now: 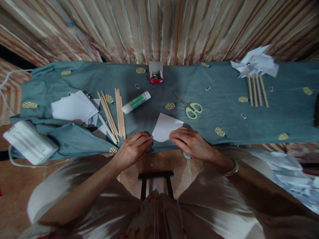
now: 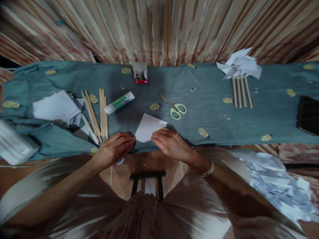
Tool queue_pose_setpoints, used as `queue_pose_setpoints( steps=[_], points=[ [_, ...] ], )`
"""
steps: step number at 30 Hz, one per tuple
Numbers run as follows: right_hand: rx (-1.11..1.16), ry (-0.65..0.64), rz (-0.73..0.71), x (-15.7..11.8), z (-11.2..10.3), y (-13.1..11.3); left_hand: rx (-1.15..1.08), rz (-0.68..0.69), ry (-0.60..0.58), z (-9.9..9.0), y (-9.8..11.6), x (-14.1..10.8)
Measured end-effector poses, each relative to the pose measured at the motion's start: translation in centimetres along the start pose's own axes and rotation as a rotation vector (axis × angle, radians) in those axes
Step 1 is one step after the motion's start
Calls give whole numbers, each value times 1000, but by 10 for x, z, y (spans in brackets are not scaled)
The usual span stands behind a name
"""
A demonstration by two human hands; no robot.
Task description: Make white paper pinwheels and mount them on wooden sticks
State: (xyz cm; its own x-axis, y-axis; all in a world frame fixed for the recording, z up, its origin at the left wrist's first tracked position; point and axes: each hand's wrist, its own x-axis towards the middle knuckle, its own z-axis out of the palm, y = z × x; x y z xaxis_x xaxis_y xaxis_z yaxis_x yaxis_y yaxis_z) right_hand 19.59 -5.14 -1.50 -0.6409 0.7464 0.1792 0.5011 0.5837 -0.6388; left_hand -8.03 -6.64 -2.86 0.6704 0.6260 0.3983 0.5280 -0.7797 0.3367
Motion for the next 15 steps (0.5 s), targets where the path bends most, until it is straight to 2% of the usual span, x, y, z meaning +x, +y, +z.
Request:
queue_pose_setpoints(
  steps=[7, 15],
  points=[
    [-16, 0, -18, 1, -1, -1, 30, -35, 26, -9, 2, 3],
    [-15, -18, -4, 2, 1, -1, 57, -13, -50, 2, 2, -1]
  ],
)
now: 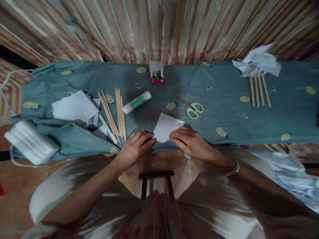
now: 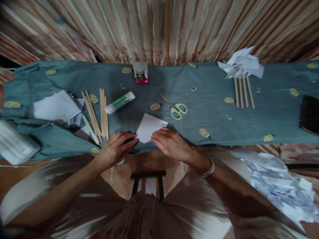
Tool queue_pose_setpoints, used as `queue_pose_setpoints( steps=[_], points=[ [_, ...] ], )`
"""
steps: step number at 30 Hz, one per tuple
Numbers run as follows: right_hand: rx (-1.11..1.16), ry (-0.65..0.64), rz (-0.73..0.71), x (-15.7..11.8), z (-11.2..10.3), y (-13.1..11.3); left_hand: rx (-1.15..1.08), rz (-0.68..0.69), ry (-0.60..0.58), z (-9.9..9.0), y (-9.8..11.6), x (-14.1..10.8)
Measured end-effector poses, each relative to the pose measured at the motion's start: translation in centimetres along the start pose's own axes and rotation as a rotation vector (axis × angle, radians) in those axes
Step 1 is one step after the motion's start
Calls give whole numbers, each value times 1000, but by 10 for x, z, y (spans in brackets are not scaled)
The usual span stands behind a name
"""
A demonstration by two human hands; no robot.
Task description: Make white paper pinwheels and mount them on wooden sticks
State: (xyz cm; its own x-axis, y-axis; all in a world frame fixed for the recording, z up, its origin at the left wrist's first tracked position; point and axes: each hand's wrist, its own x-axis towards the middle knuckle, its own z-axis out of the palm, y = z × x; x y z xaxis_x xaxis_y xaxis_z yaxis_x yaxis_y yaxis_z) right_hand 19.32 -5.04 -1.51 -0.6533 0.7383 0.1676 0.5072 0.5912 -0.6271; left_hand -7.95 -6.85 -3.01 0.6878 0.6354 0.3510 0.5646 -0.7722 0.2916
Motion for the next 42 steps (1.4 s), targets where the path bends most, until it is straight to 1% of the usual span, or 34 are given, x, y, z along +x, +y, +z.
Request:
queue_pose_setpoints(
  steps=[6, 10, 14, 18, 23, 27, 30, 33, 36, 39, 42],
  points=[
    [25, 8, 18, 0, 0, 1, -31, 16, 30, 3, -3, -4],
    [38, 32, 8, 1, -1, 0, -92, -31, 55, 1, -2, -2],
    [53, 62, 31, 2, -1, -1, -135, -71, 93, -3, 3, 7],
    [106, 102, 80, 6, -1, -2, -131, -97, 79, -1, 8, 19],
    [179, 143, 187, 13, -1, -2, -129, -127, 37, 10, 7, 28],
    [252, 201, 306, 18, -1, 2, -107, -159, 64, 17, 4, 31],
    [326, 233, 351, 20, -2, 6, -139, -218, 69, 18, 2, 31],
    [374, 232, 366, 19, -3, 9, -176, -278, 53, 19, 1, 31],
    [368, 234, 370, 20, -2, 13, -208, -282, 74, 19, 1, 30],
    [298, 280, 319, 25, 1, 17, -212, -270, 86, 19, 2, 31],
    [207, 313, 275, 33, 4, 20, -201, -238, 73, 18, 2, 32]
  ],
)
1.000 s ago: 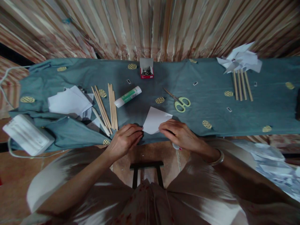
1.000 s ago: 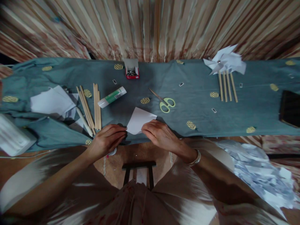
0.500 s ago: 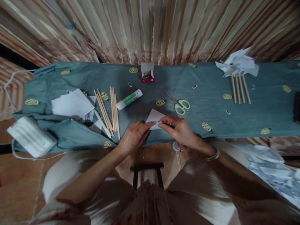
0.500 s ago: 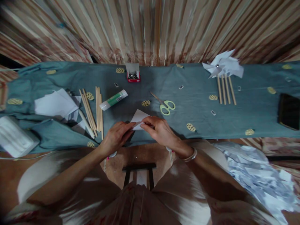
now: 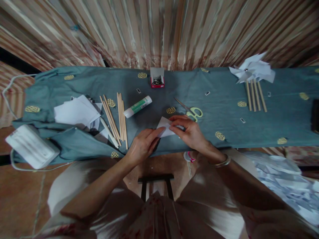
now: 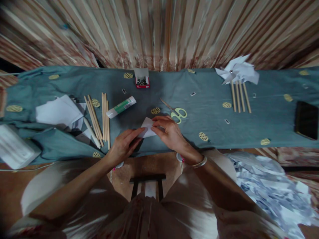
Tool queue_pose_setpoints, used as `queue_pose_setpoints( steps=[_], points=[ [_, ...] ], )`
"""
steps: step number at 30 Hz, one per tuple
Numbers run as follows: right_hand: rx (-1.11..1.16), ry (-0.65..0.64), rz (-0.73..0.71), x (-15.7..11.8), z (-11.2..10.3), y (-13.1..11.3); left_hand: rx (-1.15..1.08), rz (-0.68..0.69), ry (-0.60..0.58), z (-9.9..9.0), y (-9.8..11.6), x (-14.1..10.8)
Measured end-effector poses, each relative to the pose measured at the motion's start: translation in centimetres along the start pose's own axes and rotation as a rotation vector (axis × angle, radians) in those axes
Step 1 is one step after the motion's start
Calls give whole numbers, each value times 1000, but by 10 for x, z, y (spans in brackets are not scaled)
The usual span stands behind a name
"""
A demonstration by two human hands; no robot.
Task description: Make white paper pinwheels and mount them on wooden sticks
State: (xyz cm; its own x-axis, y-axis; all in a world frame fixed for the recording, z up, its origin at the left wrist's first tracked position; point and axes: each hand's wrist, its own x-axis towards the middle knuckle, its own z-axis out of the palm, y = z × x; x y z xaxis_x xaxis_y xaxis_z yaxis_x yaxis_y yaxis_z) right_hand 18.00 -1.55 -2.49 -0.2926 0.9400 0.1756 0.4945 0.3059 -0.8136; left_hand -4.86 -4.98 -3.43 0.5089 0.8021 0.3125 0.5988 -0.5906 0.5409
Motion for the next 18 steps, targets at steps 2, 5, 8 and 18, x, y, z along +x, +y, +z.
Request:
queue_pose_setpoints(
  steps=[2, 5, 8, 18],
  points=[
    [-46, 15, -5, 5, 3, 1, -3, 23, -3, 0, 0, 1],
    [-83, 14, -7, 10, 6, 4, 5, 28, 5, 0, -2, 2],
    [-94, 16, -7, 14, 9, 7, 18, 29, 15, 1, -4, 3],
    [-140, 5, 10, 22, 11, 8, 13, -3, 24, 4, -6, 1]
  ],
)
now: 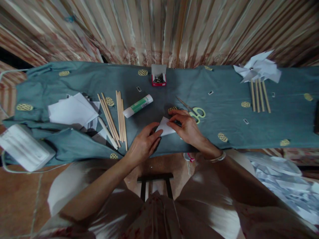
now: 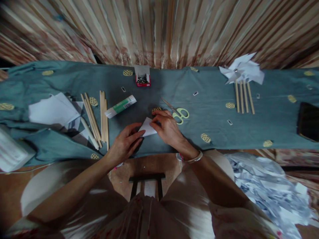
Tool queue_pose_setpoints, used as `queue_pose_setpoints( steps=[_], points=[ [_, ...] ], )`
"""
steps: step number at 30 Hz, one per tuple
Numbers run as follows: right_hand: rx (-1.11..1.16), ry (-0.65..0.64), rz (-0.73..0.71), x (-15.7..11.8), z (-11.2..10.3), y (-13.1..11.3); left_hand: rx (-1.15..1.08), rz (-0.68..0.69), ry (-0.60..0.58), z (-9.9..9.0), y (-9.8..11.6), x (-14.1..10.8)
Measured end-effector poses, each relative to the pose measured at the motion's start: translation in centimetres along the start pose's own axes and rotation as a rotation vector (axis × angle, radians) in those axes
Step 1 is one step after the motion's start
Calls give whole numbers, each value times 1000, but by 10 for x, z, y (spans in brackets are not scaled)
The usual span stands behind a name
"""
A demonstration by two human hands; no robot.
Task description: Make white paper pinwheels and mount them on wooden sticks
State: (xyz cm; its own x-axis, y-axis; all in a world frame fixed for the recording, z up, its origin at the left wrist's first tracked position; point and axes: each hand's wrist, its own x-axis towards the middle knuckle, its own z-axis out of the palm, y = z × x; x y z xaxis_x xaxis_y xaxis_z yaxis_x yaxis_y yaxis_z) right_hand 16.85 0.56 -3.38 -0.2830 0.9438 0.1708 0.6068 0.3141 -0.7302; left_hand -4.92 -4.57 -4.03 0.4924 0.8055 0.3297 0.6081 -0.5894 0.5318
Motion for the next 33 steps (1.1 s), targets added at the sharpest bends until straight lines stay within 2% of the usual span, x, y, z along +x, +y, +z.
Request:
queue_pose_setpoints(
  steps=[12, 21, 33],
  points=[
    [-35, -8, -16, 3, 0, 1, 83, 73, -30, -1, -1, 4],
    [-34, -10, -10, 5, 1, 2, 94, 80, -66, 0, -2, 6],
    [-66, -20, -17, 7, 2, 2, 234, 115, -73, -3, 5, 12]
  ],
)
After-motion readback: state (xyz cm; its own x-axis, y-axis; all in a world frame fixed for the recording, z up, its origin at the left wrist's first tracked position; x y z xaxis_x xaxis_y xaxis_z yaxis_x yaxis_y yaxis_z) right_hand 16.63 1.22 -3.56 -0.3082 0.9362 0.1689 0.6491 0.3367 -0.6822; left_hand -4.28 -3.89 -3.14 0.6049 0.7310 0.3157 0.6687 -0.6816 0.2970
